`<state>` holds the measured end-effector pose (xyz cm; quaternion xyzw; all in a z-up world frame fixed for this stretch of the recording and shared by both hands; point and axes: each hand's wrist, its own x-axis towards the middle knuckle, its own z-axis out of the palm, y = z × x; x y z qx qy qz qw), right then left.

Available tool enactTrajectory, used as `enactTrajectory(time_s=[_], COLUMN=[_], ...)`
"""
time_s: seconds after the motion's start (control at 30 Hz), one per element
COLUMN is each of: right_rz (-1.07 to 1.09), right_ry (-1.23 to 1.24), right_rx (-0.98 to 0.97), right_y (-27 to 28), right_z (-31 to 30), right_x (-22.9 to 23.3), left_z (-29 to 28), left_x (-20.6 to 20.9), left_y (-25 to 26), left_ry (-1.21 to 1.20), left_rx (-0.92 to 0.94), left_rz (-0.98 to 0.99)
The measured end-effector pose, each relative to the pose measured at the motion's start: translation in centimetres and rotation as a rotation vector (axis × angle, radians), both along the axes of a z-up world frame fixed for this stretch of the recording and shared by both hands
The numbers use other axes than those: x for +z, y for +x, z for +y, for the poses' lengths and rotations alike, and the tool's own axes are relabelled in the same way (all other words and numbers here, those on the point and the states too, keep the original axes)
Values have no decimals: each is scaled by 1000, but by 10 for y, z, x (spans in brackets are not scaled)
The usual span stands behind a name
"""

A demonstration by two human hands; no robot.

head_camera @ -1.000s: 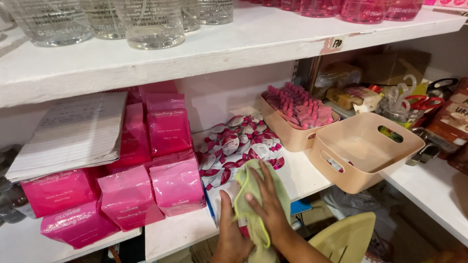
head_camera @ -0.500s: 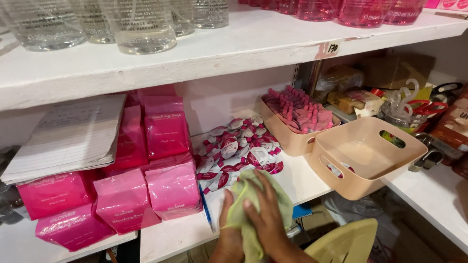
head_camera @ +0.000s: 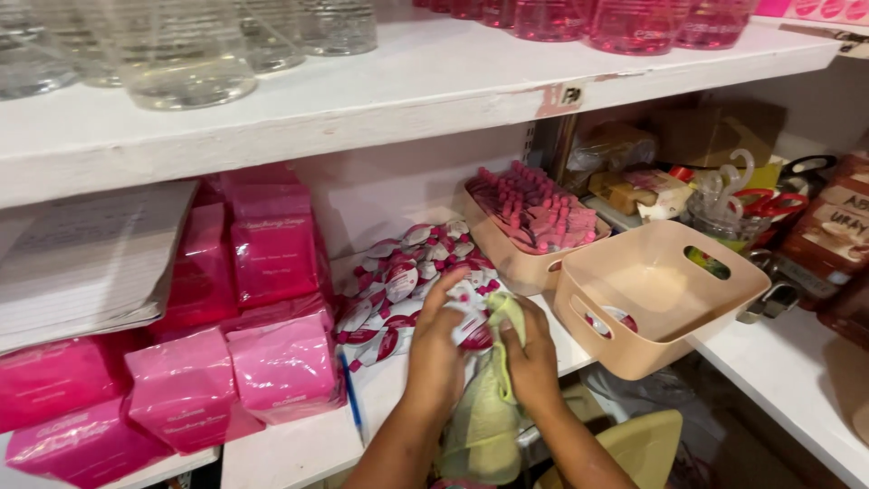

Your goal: Wiping small product packets with a cloth and placing them into a plastic bin on a storage shelf.

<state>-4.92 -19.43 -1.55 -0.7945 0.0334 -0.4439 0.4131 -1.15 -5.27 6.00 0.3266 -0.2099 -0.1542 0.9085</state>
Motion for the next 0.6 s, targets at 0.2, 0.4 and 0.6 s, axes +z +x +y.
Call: enactTrajectory(time_s=[0.2,0.4,0.6], right_rz=[141,75,33], right_ry=[146,12,60], right_rx=[104,102,146], right_y=[25,-2,-2], right_z=[-38,-11,-21], right_x=[-85,-24,-37], left_z=[-117,-156,-126], left_x=[-7,12,1], left_y=[2,-19,-4], left_ry=[275,470,541], left_rx=[44,-60,290], left_rz=[-93,-266,-557])
